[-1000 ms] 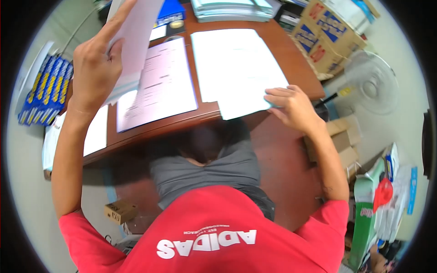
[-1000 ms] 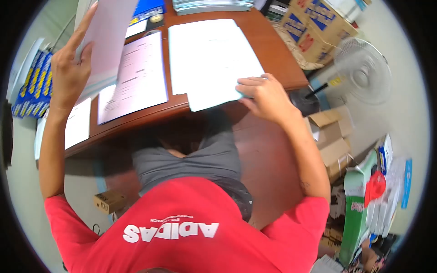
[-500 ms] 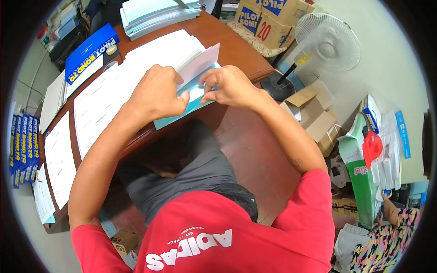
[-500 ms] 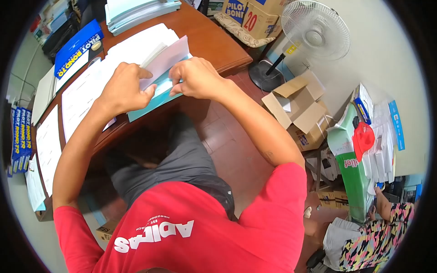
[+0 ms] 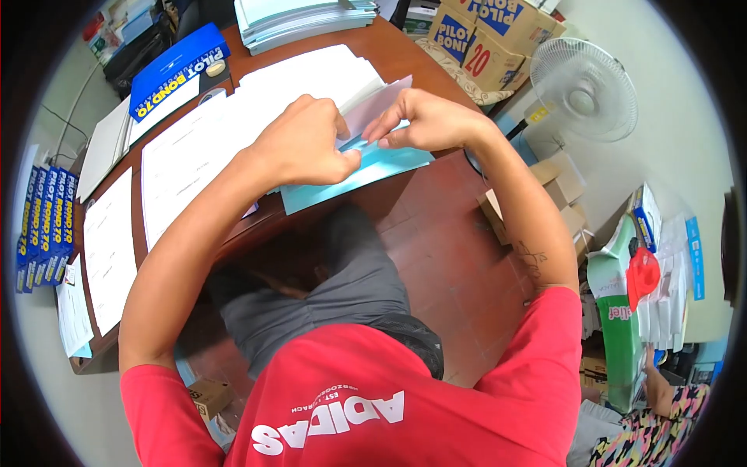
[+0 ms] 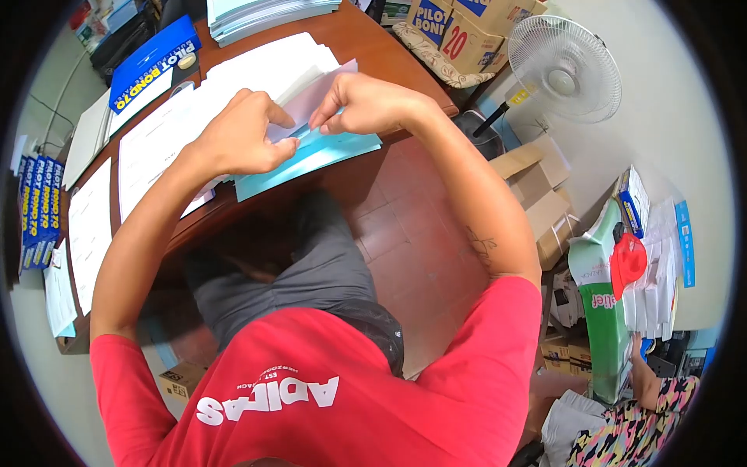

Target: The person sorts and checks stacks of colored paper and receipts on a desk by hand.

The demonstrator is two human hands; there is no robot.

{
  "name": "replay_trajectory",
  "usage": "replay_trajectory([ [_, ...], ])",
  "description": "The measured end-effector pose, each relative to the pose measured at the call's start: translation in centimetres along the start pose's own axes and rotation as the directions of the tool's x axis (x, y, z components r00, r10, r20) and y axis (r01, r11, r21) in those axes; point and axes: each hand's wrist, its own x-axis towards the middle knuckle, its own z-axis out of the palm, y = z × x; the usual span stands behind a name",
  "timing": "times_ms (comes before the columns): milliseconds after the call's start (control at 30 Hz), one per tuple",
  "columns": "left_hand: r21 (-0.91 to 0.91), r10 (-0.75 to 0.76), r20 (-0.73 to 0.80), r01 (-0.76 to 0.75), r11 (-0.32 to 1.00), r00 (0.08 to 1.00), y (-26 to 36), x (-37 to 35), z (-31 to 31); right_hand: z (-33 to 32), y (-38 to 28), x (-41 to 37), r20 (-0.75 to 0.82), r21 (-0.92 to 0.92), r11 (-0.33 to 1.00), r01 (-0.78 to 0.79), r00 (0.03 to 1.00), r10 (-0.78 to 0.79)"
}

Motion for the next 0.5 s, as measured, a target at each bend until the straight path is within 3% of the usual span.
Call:
replay_trajectory([
  [67, 0.023, 0.012, -0.012, -0.012, 1.000, 1.000, 0.2, 0.1, 0.0, -0.1, -0.6, 0.1, -0.055, -0.111, 0.993, 0.045, 0.997, -0.051],
  [133, 0.041, 0.010, -0.026, -0.009, 0.999, 1.000, -0.3, 0.3, 0.2, 0.0, -0.7, 0.3, -0.247, -0.262, 0.954, 0.146, 0.946, -0.212],
  [200, -0.024, 0.102, -0.163, -0.108, 0.994, 0.981, -1.2, 0.8, 0.6, 0.4, -0.7, 0.6, -0.305, -0.274, 0.933, 0.233, 0.899, -0.314],
  [233, -0.028, 0.089, -0.166, -0.094, 0.995, 0.982, -1.7, 0.9, 0.7, 0.4, -0.9, 0.7, -0.458, -0.496, 0.823, 0.277, 0.722, -0.518],
  [267, -0.024, 0.104, -0.267, -0.114, 0.993, 0.958, -2.1, 1.0, 0.8, 0.3, -1.1, 0.8, -0.523, -0.696, 0.678, 0.236, 0.481, -0.704],
  [300, -0.016, 0.122, -0.365, -0.137, 0.990, 0.923, -2.2, 1.1, 0.6, 0.2, -1.0, 0.7, -0.587, -0.724, 0.667, 0.175, 0.351, -0.730],
  [333, -0.020, 0.119, -0.370, -0.136, 0.991, 0.921, -2.5, 1.1, 0.2, 0.2, -0.8, 0.5, -0.582, -0.727, 0.663, 0.178, 0.352, -0.733],
  [400, -0.059, 0.121, -0.401, -0.158, 0.986, 0.908, -3.1, 0.6, -0.9, 0.3, -0.6, 0.1, -0.758, -0.628, 0.773, 0.092, 0.153, -0.634],
  [500, -0.030, 0.056, -0.421, -0.075, 0.997, 0.906, -3.2, -0.1, -2.2, 1.6, -1.3, 0.5, -0.797, -0.576, 0.800, 0.167, 0.100, -0.595],
])
